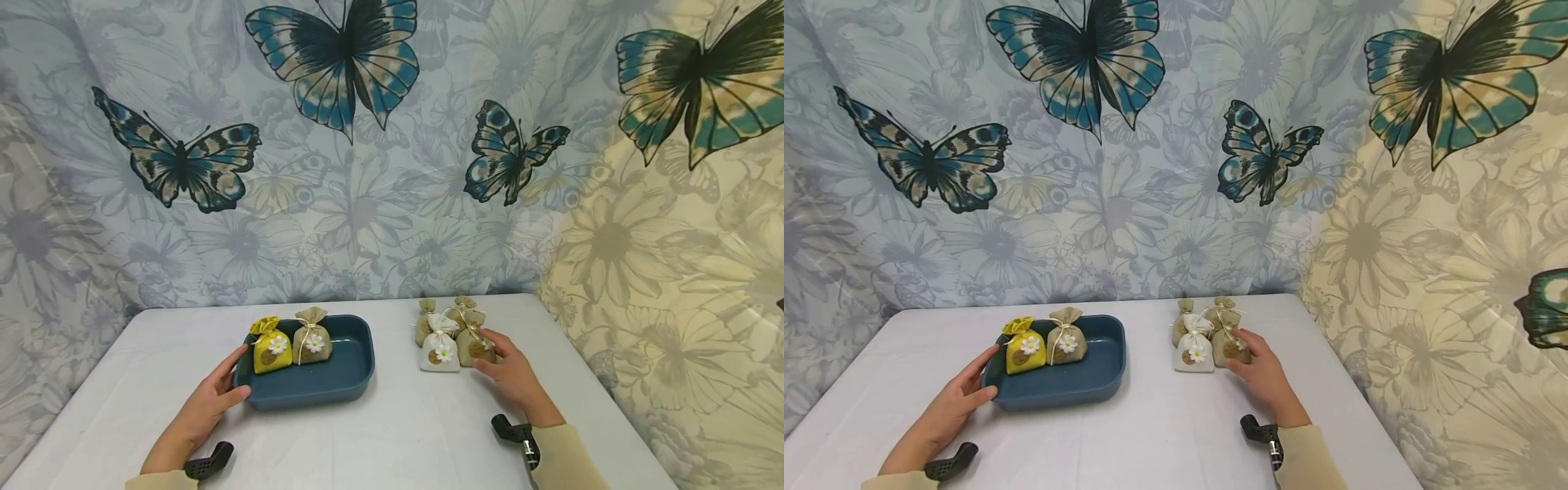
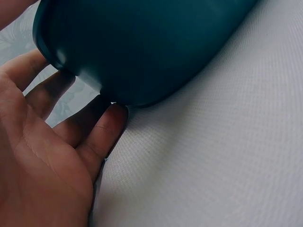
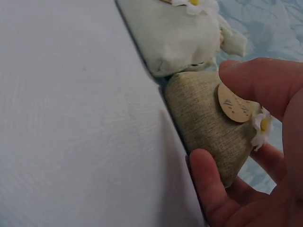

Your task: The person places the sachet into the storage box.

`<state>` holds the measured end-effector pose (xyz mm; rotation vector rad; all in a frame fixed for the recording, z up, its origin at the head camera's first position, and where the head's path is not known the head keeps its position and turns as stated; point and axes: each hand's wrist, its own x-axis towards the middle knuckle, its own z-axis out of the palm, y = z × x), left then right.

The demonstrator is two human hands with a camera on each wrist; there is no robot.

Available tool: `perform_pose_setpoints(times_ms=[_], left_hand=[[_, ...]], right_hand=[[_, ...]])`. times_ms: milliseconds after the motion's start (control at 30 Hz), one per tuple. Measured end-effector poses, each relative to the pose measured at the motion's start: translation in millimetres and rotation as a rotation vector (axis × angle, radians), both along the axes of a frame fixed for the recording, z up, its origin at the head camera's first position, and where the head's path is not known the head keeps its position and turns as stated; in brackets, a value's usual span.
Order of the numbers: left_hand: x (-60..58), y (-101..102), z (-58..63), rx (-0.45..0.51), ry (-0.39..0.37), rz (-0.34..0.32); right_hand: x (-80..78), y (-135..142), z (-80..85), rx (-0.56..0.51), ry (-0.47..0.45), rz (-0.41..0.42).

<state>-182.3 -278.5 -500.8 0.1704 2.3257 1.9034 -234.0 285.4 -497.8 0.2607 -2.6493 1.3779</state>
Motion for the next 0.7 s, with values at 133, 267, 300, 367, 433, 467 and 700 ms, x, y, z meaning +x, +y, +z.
perform_pose_setpoints(times_ms=[133,267,300,367,433,467,700], left_hand=[[-0.3,-0.5,-1.2,-0.008,0.003,0.000],[-0.3,-0.8,-2.4,0.001,0.007,0.001],[-0.3,-0.9,-2.5,0.001,0.008,0.001],[-0.2,-0.8,-2.4,0.000,0.011,0.004],[-0.1,-0.6,-1.8,-0.006,0.012,0.006],[0.0,-0.5,-1.3,-0.010,0.013,0.007],[1.2,-0.6,-1.5,-0.006,0.026,-0.002]], right_hand=[[-2.7,-1.1,-5.2,0.048,0.009,-0.023],[-3.4,-1.9,-7.9,0.081,0.011,-0.033],[-3.5,-2.2,-8.1,0.088,0.012,-0.035],[-3.1,-3.0,-8.3,0.104,0.013,-0.037],[-2.6,-3.9,-7.9,0.116,0.008,-0.043],[-2.2,-4.5,-7.4,0.117,0.000,-0.052],[2.5,-6.5,-2.1,0.159,-0.028,-0.093]])
